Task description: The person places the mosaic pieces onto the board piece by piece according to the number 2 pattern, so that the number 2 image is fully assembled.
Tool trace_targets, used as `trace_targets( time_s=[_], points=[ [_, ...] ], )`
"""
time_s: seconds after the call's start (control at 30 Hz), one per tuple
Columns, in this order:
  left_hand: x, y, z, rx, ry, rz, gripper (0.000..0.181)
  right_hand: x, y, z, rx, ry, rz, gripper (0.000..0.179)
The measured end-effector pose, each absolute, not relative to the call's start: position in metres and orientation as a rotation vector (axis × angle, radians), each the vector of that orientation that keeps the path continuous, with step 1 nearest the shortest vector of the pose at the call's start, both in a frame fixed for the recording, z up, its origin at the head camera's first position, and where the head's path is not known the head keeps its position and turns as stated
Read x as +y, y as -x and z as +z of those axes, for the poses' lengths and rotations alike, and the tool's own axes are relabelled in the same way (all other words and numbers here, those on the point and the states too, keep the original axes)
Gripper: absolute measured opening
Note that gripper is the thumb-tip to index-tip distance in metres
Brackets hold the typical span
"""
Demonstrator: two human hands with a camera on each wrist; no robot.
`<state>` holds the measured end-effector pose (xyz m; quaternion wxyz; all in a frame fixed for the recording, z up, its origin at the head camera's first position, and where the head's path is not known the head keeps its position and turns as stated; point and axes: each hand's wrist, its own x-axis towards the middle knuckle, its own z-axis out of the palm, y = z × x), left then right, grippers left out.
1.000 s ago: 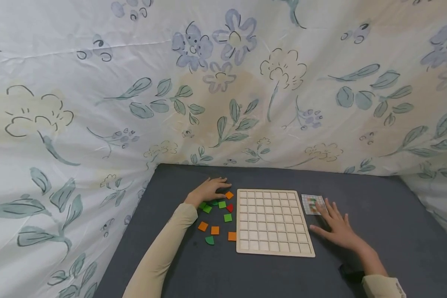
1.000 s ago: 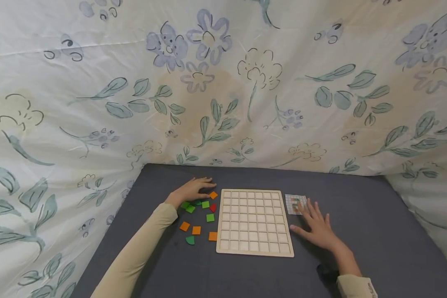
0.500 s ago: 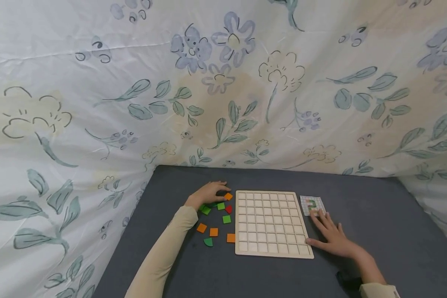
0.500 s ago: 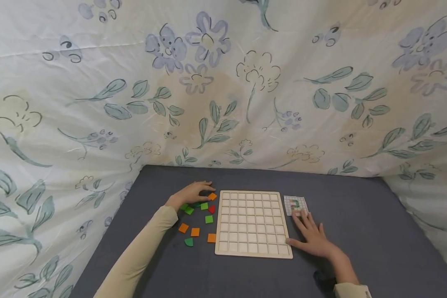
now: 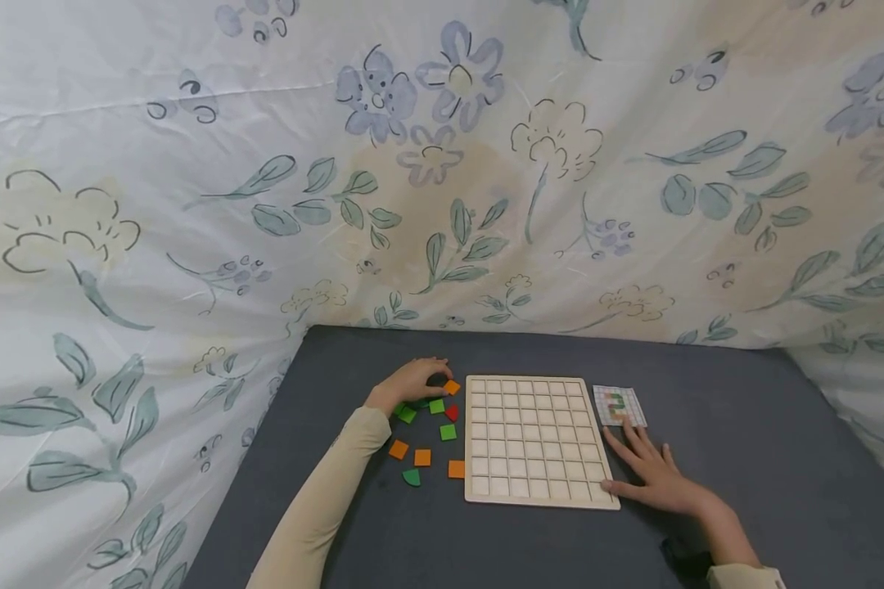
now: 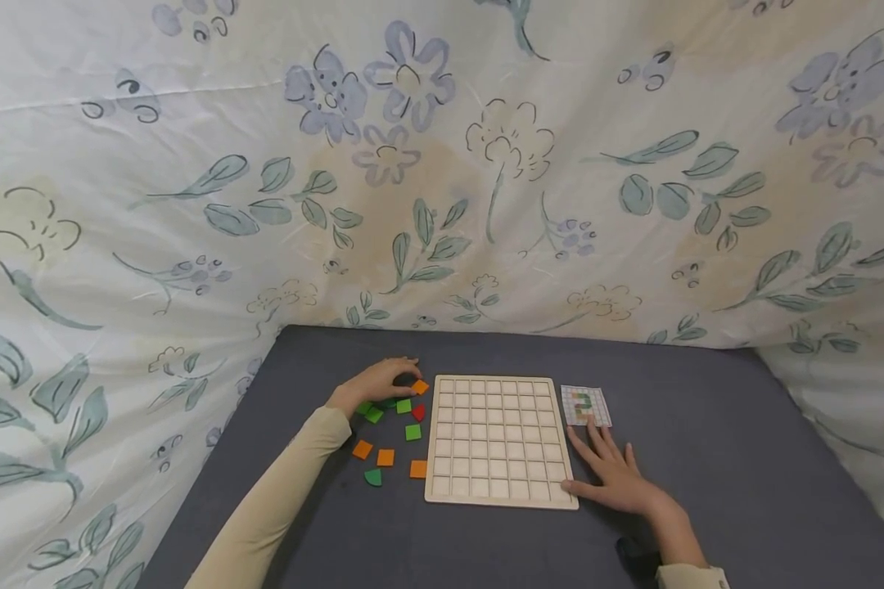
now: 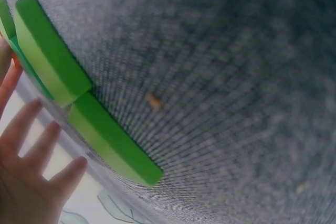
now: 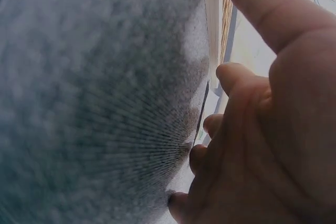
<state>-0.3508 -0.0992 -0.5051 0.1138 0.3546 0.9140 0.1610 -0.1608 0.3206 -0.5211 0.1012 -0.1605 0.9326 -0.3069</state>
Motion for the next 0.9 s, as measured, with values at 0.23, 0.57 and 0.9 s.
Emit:
trace_targets(
  time_s=[0.23, 0.57, 0.9],
  points=[
    [-0.102, 0.349, -0.505, 2.683, -1.027, 0.497, 0.033, 0.320, 0.159, -0.520, 2.673, 0.495, -0.959, 0.077],
    [-0.093, 0.350, -0.504, 2.761, -0.994, 0.450, 0.031, 0.320, 0.163, -0.507, 2.644, 0.486, -0.892, 0.078],
    [-0.098, 0.348, -0.501, 2.810, -0.940, 0.453, 0.029, 0.318, 0.165, -0.512, 2.639, 0.471, -0.887, 0.078]
  ],
)
